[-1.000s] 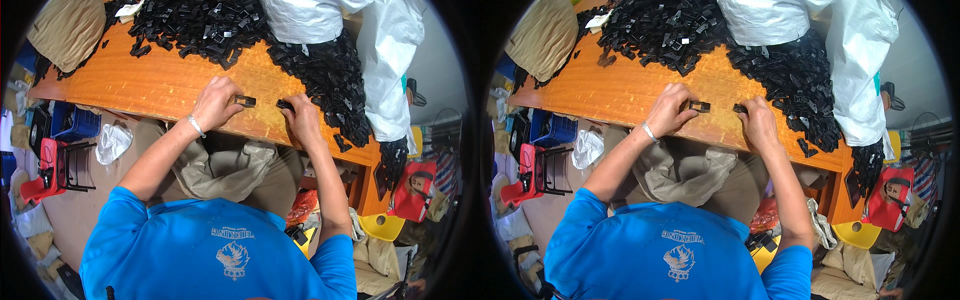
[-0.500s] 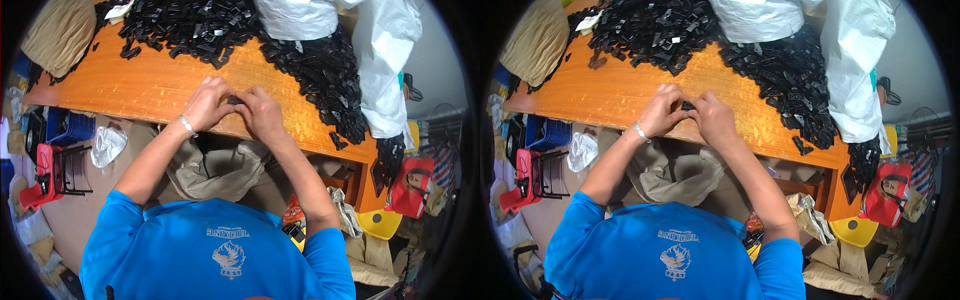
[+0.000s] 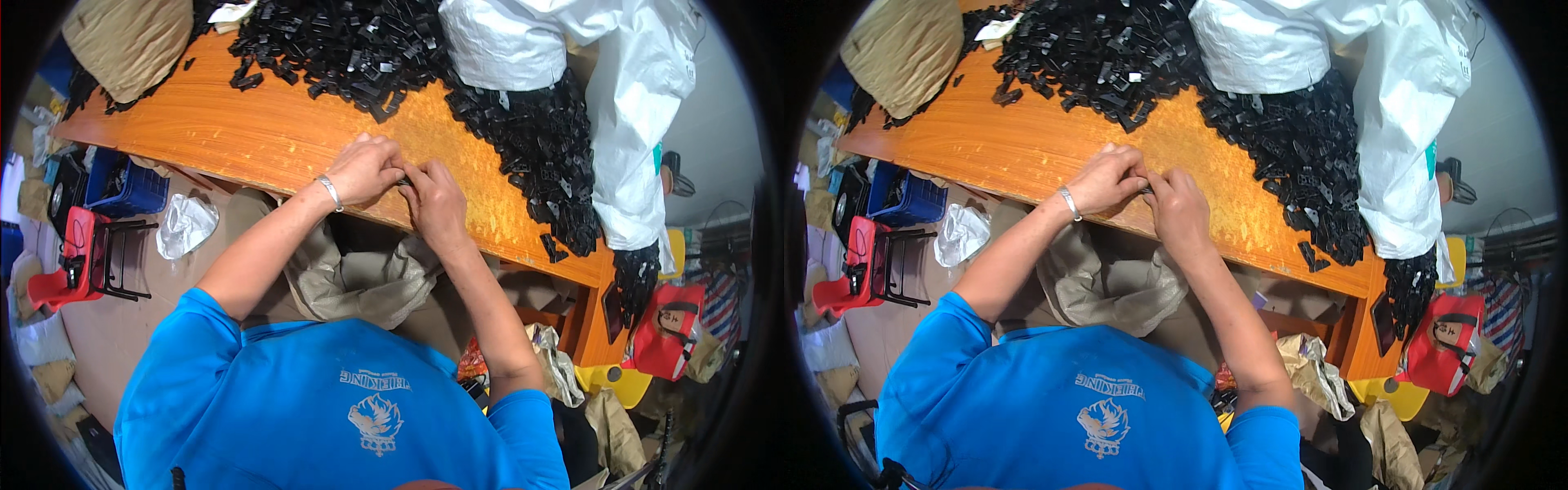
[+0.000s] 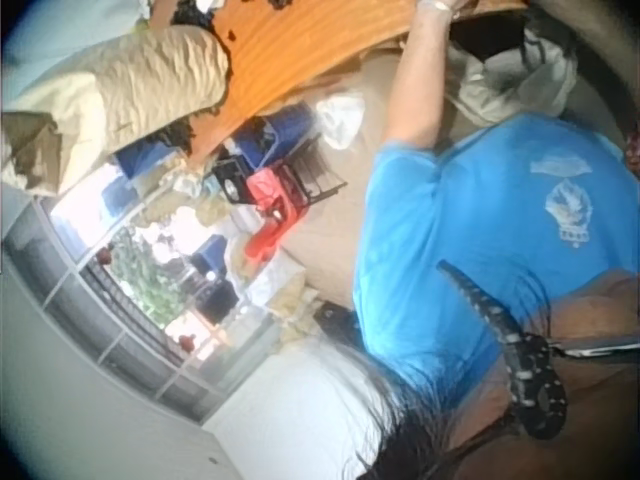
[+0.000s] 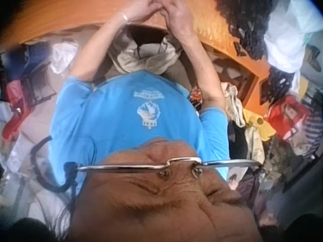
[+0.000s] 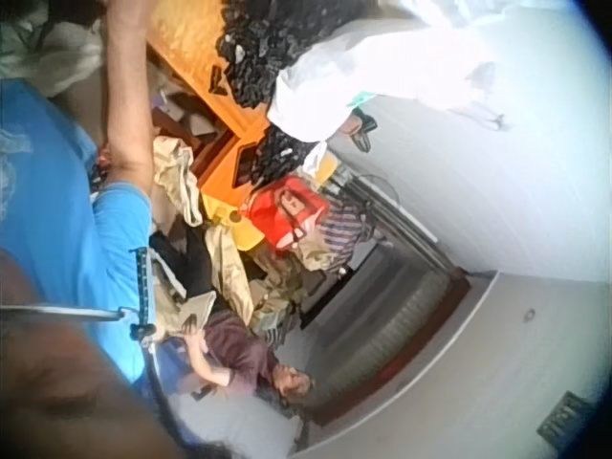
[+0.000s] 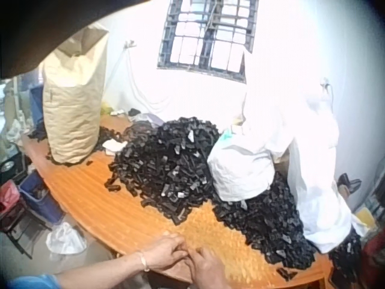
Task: The person sorts small black plastic components by hand at a wooden workbench, placing them into storage bags.
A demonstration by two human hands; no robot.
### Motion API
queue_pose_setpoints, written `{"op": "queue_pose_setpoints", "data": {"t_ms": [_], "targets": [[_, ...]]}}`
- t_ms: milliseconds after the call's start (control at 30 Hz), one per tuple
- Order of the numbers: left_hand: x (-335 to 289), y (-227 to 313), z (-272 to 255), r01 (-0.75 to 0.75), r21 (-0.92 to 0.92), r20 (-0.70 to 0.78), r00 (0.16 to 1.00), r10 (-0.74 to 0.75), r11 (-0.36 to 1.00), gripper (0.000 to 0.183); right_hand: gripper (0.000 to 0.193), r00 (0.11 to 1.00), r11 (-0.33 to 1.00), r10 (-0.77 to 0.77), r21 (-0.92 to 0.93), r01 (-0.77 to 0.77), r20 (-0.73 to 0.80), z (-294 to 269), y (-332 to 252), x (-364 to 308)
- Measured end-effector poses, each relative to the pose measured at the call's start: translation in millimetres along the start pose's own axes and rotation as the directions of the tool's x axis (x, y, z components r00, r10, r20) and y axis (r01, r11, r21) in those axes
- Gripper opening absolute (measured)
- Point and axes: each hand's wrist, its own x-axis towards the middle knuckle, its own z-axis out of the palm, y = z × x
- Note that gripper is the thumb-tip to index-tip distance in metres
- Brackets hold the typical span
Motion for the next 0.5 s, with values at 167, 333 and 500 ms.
{"op": "queue_pose_setpoints", "data": {"t_ms": [167,333,500], "targets": [[-11,-23,-11,-0.156,-0.031,0.007,0.988,0.156,0.987,0.019,0.036,0.998,1.0,-0.015,0.006,0.014,0.058,-7,-26,-31],[21,-24,-23,-0.138,0.244,-0.34,0.915,0.218,0.96,0.02,0.044,0.984,0.994,-0.093,0.07,0.083,0.154,15,-68,-77],[54,-55,-23,-0.122,0.554,-0.306,0.89,0.337,0.823,0.017,0.035,0.984,0.969,-0.102,0.237,0.066,0.146,2,-52,-76]]}}
